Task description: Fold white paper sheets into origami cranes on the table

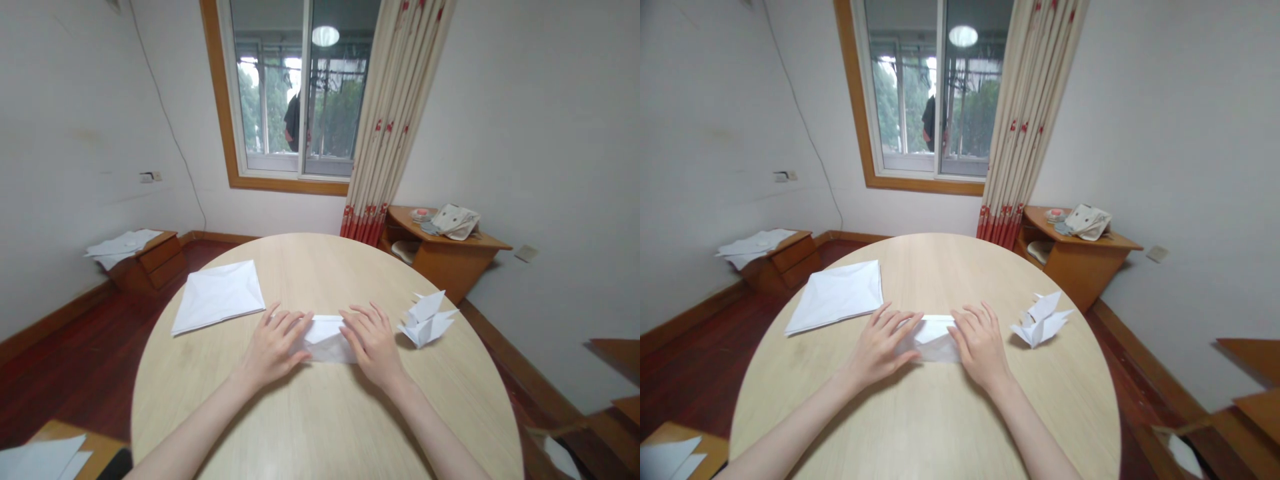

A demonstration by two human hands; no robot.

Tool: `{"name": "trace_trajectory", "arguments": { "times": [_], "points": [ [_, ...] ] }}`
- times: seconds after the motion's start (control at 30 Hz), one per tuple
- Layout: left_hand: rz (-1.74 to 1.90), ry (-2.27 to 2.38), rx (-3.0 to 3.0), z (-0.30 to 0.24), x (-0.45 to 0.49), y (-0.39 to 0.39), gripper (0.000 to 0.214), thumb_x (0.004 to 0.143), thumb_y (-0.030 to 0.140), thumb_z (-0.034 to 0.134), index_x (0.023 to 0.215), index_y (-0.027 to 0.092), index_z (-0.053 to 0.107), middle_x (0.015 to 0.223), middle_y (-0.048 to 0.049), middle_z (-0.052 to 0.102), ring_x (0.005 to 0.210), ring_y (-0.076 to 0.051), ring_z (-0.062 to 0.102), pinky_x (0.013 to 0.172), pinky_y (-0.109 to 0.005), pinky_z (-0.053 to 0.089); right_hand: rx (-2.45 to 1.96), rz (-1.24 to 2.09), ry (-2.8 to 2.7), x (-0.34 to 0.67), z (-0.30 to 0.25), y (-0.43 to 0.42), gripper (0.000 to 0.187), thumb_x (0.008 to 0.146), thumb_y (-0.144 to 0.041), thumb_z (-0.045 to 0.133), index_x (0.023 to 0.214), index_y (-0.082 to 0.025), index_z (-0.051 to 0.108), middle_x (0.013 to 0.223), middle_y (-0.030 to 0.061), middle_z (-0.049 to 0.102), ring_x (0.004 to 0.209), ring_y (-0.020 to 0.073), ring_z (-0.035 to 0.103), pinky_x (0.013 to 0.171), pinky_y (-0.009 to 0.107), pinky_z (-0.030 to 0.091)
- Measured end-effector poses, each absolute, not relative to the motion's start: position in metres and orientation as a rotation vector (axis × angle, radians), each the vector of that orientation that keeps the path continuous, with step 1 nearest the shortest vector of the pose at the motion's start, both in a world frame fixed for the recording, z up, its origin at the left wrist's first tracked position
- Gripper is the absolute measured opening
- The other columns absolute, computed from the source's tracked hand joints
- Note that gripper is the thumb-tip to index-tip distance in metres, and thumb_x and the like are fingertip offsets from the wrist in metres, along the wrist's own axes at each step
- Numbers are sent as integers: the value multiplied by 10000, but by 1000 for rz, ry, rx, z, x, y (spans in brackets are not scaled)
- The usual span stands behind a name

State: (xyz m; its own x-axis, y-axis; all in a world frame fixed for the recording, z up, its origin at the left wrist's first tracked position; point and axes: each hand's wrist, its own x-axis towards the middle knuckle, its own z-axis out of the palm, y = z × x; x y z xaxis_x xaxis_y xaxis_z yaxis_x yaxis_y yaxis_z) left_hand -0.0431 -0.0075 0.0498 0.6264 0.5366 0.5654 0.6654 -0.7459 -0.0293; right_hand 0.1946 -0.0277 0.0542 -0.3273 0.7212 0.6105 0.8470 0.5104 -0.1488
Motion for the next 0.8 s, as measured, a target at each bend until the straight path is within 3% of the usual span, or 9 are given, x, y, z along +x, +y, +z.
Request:
{"name": "trace_trajectory", "arguments": {
  "times": [0.1,0.2,0.53,0.8],
  "points": [
    [-859,-932,-2602,55,-42,-13,567,887,481,520,1355,170,440,1149,-126,611,1014,-266,560,912,-441,421,-1141,-267,-2075,195,60,-31,308,970,-266,371,1153,-218,614,1003,51,707,1021,219,583,1043,507,300],
    [-905,-920,-2592,62,-41,-19,522,893,457,515,1316,153,479,1131,-139,616,964,-266,575,805,-399,470,-1051,-205,-2052,197,64,-34,257,955,-227,419,1093,-200,634,959,46,720,918,193,625,982,466,378],
    [-963,-877,-2572,72,-45,-29,352,934,323,455,1242,177,543,1062,-103,653,856,-211,637,721,-321,500,-1087,232,-1934,201,71,-37,289,935,-330,456,890,-204,712,874,60,745,806,197,670,739,333,501],
    [-889,-939,-2857,73,-50,-30,270,942,326,477,1124,204,634,781,-28,716,646,-166,655,582,-254,459,-1145,585,-1829,203,82,-41,477,931,-489,404,665,-203,677,866,70,738,933,230,658,852,351,455]
  ]
}}
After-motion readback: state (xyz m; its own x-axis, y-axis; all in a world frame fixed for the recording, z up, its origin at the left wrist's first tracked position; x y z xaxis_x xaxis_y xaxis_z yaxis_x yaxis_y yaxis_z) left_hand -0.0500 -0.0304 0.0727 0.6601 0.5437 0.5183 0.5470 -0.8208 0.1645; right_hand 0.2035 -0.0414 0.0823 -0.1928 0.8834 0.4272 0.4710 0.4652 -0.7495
